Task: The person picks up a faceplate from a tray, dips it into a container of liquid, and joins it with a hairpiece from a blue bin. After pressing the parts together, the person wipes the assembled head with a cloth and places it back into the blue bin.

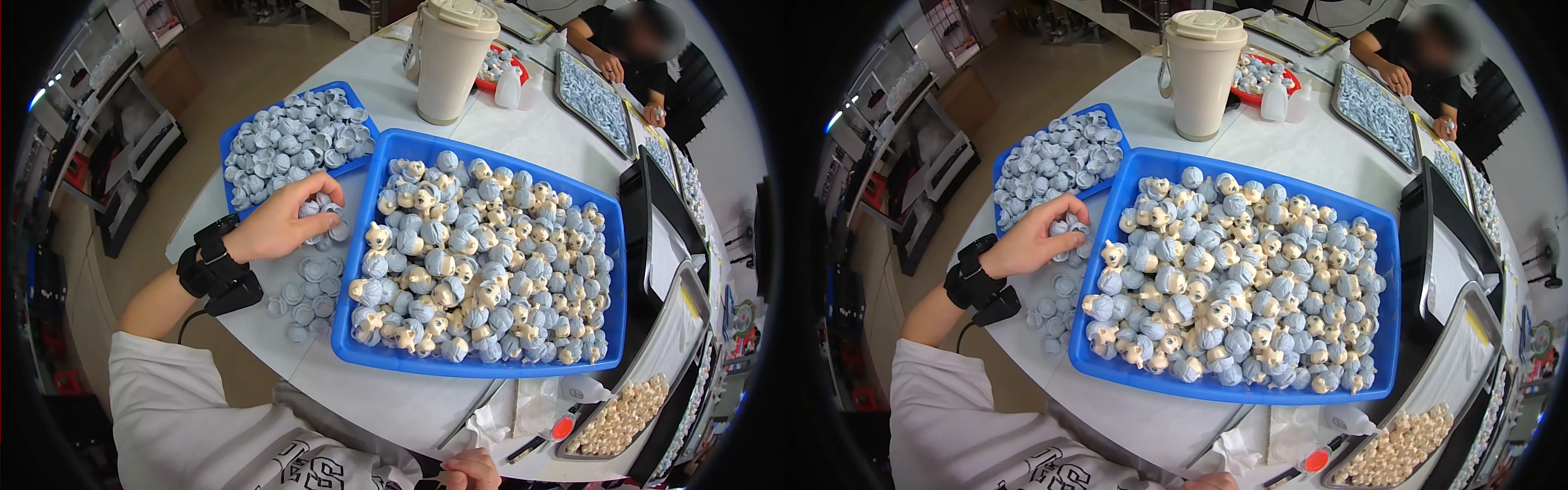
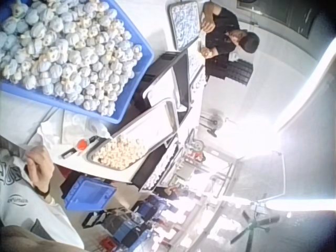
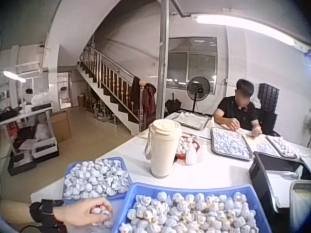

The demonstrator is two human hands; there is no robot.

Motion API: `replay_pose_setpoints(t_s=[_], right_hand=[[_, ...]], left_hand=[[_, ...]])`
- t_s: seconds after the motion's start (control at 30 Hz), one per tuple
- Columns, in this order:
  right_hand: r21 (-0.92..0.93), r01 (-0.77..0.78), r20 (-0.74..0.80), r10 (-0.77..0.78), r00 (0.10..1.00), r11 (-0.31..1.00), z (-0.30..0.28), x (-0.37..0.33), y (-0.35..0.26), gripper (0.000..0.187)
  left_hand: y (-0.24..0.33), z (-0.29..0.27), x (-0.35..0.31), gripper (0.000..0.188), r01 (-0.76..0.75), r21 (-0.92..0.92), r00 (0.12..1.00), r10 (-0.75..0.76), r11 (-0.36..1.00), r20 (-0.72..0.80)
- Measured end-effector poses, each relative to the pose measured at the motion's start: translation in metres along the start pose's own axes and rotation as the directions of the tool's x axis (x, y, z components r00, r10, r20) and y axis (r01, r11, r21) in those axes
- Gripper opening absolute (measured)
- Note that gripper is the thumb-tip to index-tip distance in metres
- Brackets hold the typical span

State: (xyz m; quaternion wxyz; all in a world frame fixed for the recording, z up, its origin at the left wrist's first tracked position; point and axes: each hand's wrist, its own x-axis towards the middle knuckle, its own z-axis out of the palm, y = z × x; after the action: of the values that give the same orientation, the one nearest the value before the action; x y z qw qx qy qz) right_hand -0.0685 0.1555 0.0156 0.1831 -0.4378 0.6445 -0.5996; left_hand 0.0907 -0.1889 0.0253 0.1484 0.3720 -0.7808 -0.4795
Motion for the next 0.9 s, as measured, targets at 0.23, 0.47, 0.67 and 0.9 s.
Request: replay_pose_setpoints(t_s=[0.23, 0.47, 0.67, 0.9], right_hand=[[0.018, 0.039, -0.054, -0.038, 0.998, 0.999, -0.004, -0.002, 0.005, 0.013], [-0.058, 0.392, 0.125, -0.383, 0.915, 0.918, 0.034, 0.031, 0.005, 0.041], [-0.424, 0.181, -0.052, -0.223, 0.973, 0.887, -0.003, 0.020, 0.000, 0.040], [-0.531, 0.140, -0.482, -0.434, 0.761, 0.836, -0.083, -0.028, 0.019, 0.005]], left_hand=[[0.020, -0.006, -0.033, 0.018, 0.005, -0.299, 0.989, -0.049, 0.954, -0.140], [0.061, 0.102, -0.101, 0.023, 0.499, -0.680, 0.649, 0.288, 0.538, 0.704], [0.076, 0.176, -0.088, 0.024, 0.714, -0.691, 0.659, 0.226, 0.113, 0.717], [0.058, 0.207, -0.082, 0.030, 0.810, -0.586, 0.574, 0.177, 0.017, 0.799]])
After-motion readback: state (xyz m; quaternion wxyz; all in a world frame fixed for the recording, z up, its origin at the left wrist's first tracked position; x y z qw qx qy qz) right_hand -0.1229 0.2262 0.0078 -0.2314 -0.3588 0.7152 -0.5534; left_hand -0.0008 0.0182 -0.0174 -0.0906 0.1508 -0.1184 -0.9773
